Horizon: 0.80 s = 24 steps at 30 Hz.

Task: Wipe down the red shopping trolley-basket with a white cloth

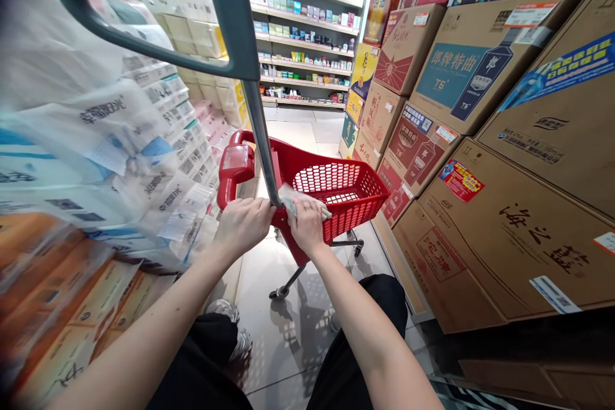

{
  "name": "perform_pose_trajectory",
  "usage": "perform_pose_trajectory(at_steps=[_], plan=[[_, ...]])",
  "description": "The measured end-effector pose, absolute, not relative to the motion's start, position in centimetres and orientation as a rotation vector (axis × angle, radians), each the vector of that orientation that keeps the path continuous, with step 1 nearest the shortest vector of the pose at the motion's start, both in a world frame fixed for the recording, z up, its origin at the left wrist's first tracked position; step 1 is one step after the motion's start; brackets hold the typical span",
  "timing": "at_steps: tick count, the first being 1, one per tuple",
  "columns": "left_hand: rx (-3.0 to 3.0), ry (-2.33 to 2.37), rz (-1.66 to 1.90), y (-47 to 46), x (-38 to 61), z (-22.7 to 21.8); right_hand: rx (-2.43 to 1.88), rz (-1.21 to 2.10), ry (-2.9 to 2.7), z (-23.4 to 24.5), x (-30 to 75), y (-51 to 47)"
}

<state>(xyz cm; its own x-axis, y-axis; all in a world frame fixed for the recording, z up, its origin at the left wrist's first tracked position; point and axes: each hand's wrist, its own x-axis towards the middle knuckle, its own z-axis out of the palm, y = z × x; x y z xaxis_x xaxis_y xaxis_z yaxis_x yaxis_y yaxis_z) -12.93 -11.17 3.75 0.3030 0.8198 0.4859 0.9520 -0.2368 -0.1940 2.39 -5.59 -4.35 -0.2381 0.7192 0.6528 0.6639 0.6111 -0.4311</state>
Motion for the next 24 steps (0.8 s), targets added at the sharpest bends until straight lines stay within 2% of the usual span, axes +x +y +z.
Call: perform_pose_trajectory(at_steps=[6, 11, 18, 24], plan=[[-2.196, -1.549, -0.447, -12.1, -13.5, 4.3, -1.186, -0.133, -2.012, -7.1, 5.1, -3.7], [-2.210, -1.534, -0.564, -11.6, -15.7, 5.0, -1.259, -0.127, -2.006, -7.6, 7.3, -2.3], [-2.109, -1.552, -0.565, -11.0, -16.9, 4.8, -1.169, 0.097, -1.899, -5.2, 3.0, -4.9], [-2.204, -1.586, -0.658, -11.9, -16.5, 5.2, -1.019, 0.471, -1.567, -2.2, -3.3, -8.5]])
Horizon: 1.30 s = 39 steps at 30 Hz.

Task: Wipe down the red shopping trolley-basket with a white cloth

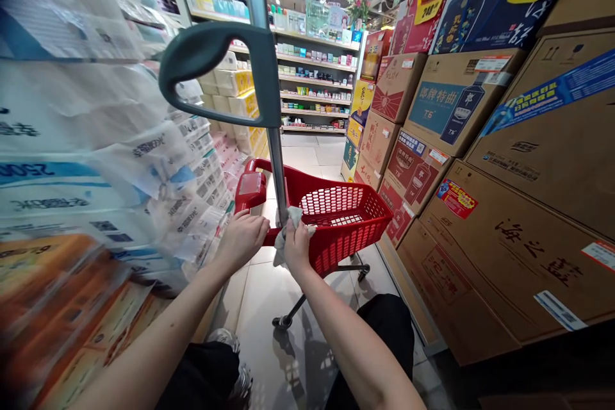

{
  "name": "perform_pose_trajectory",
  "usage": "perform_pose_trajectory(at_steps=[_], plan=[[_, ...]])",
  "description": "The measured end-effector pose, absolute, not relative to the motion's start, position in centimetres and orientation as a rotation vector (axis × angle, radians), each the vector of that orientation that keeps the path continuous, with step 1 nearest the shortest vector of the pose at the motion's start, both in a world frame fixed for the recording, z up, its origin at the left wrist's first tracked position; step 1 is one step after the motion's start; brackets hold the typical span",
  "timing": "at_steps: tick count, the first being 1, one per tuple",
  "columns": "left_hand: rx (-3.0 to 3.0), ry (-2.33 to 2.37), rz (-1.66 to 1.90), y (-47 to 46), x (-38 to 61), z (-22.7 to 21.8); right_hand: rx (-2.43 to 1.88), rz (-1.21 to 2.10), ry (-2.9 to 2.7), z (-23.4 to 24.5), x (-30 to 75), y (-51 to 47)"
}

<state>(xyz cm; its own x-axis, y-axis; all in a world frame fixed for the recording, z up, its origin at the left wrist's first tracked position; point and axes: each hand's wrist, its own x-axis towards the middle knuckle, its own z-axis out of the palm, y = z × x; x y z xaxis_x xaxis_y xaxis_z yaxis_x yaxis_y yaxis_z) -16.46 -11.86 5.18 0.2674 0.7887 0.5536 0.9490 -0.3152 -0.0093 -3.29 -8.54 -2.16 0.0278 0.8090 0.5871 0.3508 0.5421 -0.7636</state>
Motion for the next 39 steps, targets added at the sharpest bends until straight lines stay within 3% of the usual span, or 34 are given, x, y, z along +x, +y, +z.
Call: perform_pose_trajectory(at_steps=[4, 7, 11, 14, 23, 32, 39], plan=[[-2.409, -1.728, -1.055, -11.7, -18.0, 6.0, -0.803, 0.660, -1.581, -1.6, -2.2, -9.1], [-2.391, -1.781, -1.267, -11.2, -19.0, 6.1, -0.763, 0.510, -1.845, -2.1, -0.2, -8.8], [-2.395, -1.659, -1.187, -10.7, -19.1, 5.1, -0.805, 0.236, -2.016, -2.9, 0.2, -8.1], [-2.360, -1.642, -1.214, -10.6, -18.7, 4.3, -0.854, 0.262, -1.892, -2.2, -1.2, -7.6], [-2.320, -1.663, -1.726, -10.5, -17.8, 2.5, -0.673, 0.398, -1.553, 8.5, -2.1, -6.0], [-2.384, -1.661, -1.762, -11.0, -16.9, 2.8, -0.737, 0.472, -1.748, 3.6, 0.0, -6.2], [-2.373, -1.654, -1.801, -10.8, -16.7, 2.3, -0.647, 0.469, -1.547, 11.1, -0.7, -5.3]])
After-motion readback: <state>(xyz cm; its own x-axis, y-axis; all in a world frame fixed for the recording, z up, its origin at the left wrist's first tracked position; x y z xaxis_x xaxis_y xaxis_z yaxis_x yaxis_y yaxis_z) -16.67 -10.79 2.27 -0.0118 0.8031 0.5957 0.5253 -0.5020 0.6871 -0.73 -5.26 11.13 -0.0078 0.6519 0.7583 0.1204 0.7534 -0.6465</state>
